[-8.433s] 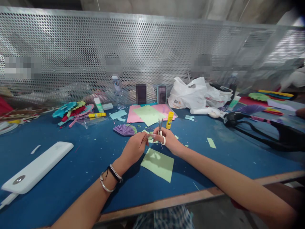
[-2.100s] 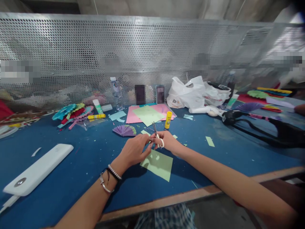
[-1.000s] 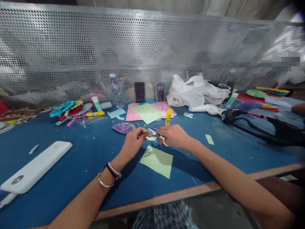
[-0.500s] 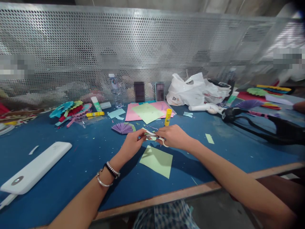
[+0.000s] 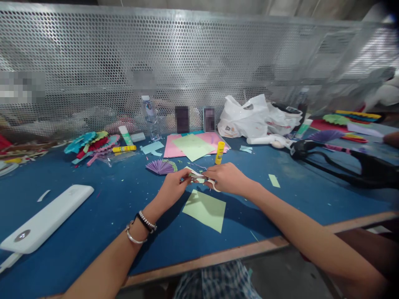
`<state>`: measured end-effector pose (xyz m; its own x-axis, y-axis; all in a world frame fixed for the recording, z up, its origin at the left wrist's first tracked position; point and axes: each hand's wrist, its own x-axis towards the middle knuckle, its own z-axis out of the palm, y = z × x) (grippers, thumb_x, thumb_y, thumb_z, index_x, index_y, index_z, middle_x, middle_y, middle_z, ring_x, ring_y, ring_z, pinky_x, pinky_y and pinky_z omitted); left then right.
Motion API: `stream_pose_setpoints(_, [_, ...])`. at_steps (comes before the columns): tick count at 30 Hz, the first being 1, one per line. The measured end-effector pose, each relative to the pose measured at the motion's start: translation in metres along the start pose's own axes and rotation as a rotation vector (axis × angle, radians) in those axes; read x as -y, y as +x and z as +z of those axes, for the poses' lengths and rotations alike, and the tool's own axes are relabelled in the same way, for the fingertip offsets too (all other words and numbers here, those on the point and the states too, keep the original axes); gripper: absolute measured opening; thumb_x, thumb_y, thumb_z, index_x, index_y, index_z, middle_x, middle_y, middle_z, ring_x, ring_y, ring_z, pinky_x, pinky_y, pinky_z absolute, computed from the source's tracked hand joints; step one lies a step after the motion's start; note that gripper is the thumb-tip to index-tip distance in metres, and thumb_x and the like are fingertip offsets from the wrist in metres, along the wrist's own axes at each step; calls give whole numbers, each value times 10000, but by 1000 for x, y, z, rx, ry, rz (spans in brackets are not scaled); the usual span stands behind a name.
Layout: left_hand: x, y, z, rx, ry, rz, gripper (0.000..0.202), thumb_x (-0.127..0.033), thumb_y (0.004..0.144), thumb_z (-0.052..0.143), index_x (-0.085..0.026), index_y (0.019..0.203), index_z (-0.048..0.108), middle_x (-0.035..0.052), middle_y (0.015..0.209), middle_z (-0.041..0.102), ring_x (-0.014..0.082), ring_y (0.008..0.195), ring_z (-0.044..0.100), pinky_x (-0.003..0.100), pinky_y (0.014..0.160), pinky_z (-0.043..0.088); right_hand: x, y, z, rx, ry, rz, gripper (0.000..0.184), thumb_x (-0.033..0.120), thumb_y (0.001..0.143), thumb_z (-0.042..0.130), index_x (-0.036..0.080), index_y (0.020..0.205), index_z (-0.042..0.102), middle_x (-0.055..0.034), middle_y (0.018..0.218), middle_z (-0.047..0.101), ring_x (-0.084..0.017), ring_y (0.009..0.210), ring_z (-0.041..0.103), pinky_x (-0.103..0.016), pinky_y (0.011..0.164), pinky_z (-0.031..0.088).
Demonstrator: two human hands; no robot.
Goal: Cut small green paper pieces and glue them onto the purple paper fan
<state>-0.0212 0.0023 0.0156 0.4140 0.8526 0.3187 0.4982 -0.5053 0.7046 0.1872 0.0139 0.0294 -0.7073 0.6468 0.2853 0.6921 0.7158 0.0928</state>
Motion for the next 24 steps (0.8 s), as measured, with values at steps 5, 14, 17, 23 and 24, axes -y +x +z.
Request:
stream_pose_setpoints(5, [-3, 0, -1, 7, -29, -8, 199, -279, 815, 449, -173, 855, 612, -2, 762, 655, 131, 681, 553, 222, 620, 382, 0, 0, -1, 4, 2, -3, 167, 263, 794, 517, 200, 911, 619, -9, 787, 628, -104, 657, 519, -246, 513, 160])
stream_pose_setpoints(14, [-3, 1, 0, -17, -103, -13, 175, -303, 811, 477, -185, 846, 602, -8, 763, 668, 131, 697, 577, 218, 611, 400, -1, 1, 1, -34, -5, 11, 176, 279, 833, 467, 191, 873, 613, -8, 749, 622, -99, 627, 516, -241, 510, 184])
stream_pose_setpoints(17, [-1, 2, 2, -32, -187, -70, 217, -363, 812, 473, -180, 869, 575, 12, 784, 670, 136, 687, 581, 234, 624, 417, -1, 2, 3, -112, 29, 74, 193, 304, 852, 459, 192, 916, 603, -16, 813, 636, -122, 718, 557, -232, 536, 240])
stream_pose_setpoints(23, [3, 6, 7, -63, -521, -343, 315, -474, 792, 462, -177, 883, 522, 46, 834, 660, 129, 657, 578, 210, 516, 394, 1, 3, 7, -183, 73, 186, 200, 311, 842, 478, 188, 954, 588, -33, 928, 637, -150, 838, 572, -227, 627, 330])
stream_pose_setpoints(24, [4, 7, 7, -67, -603, -408, 335, -488, 789, 458, -173, 885, 522, 50, 832, 656, 122, 641, 576, 204, 504, 389, 3, 3, 8, -178, 73, 193, 194, 307, 840, 478, 192, 950, 588, -30, 927, 637, -149, 833, 573, -227, 625, 331])
